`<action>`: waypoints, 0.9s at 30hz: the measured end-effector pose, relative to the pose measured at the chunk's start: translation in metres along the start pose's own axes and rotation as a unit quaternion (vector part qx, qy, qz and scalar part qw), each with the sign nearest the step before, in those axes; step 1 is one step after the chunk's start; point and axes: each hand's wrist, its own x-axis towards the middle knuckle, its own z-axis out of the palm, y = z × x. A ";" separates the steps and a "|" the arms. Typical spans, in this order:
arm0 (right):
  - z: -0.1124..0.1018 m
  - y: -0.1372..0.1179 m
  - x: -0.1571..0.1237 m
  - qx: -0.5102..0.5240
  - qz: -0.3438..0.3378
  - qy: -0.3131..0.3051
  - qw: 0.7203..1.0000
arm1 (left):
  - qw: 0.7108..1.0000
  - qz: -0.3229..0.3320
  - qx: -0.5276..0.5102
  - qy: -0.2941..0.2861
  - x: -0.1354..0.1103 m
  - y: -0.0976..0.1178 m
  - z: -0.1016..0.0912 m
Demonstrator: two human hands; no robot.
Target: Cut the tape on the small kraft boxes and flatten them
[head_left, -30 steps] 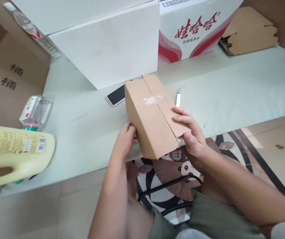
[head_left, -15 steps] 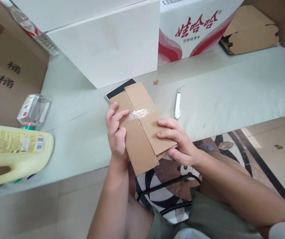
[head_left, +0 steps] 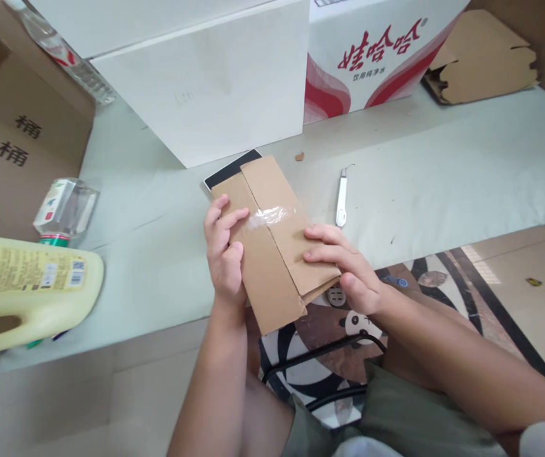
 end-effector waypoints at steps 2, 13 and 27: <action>-0.001 0.000 -0.001 0.001 0.015 0.000 1.000 | 1.000 -0.010 0.001 0.004 0.001 0.000 0.000; -0.022 0.017 0.002 -0.183 0.179 0.133 0.957 | 1.000 0.004 -0.016 0.014 0.000 -0.005 -0.003; -0.028 0.035 0.012 -0.273 0.391 0.010 0.879 | 0.999 0.029 -0.022 0.013 -0.003 -0.013 -0.004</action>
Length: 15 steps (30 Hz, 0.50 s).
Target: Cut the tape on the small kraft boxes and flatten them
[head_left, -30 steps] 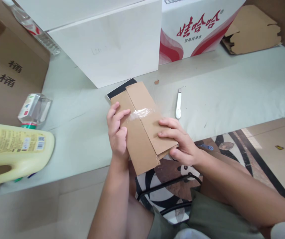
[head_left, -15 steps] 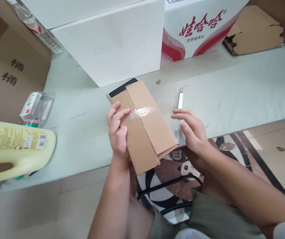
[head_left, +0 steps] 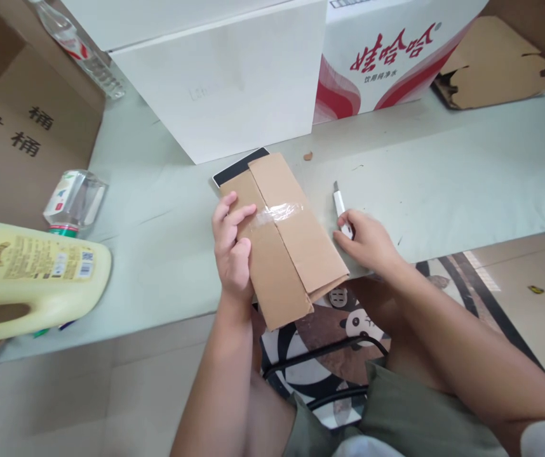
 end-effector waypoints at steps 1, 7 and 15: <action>-0.002 -0.003 0.001 0.076 0.026 -0.015 0.997 | 1.000 0.010 0.003 -0.001 0.000 -0.002 -0.001; -0.017 -0.029 -0.017 0.453 0.035 0.042 0.890 | 0.999 0.053 0.005 -0.011 0.000 -0.012 0.001; -0.055 -0.081 -0.090 0.440 -0.222 0.104 0.864 | 0.991 0.100 0.079 0.027 -0.010 -0.009 0.021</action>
